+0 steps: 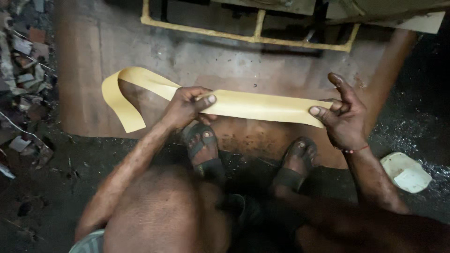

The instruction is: The person applies a yellow tape strip along the edge of a metal frame, then switches to a white tape roll and continues applying it along the same edge. The hands press and smooth the tape as it is laid down.

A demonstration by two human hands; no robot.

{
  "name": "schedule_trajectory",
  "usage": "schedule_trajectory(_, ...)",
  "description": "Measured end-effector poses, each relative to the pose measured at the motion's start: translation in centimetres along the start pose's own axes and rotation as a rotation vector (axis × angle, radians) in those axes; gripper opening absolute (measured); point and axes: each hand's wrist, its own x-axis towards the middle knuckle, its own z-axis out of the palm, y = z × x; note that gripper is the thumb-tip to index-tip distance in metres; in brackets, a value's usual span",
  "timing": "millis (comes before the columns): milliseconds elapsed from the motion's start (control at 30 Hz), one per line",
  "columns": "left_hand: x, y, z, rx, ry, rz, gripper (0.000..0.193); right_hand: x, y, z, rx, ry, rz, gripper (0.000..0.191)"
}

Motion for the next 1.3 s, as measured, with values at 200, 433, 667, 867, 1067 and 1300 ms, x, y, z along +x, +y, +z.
schedule_trajectory(200, -1.5, -0.2, -2.2, 0.071, -0.201, 0.389, 0.025, -0.1, 3.5, -3.4, 0.156, -0.191, -0.172, 0.064)
schedule_trajectory(433, -2.3, 1.4, -5.3, 0.260, -0.415, 0.587, 0.022, -0.7, 6.1, -6.2, 0.169, -0.354, -0.407, 0.042)
schedule_trajectory(667, -1.7, 1.8, -4.7, 0.046, -0.454, 0.389, 0.026, 0.0, 4.8, -6.3, 0.051, -0.347, -0.434, 0.044)
schedule_trajectory(867, -2.0, 1.7, -4.3, 0.007, -0.442, 0.424, 0.026, 1.3, 1.6, -3.0, 0.008, -0.249, -0.522, 0.057)
schedule_trajectory(1067, -2.2, 2.0, -1.7, 0.104, -0.150, 0.520, 0.004, 0.0, -0.7, 2.0, -0.155, 0.111, -0.182, 0.092)
schedule_trajectory(1300, -5.6, 3.2, -0.3, 0.007, 0.257, 0.484, 0.033, 1.4, -2.9, 5.0, 0.075, 0.130, -0.207, 0.104)
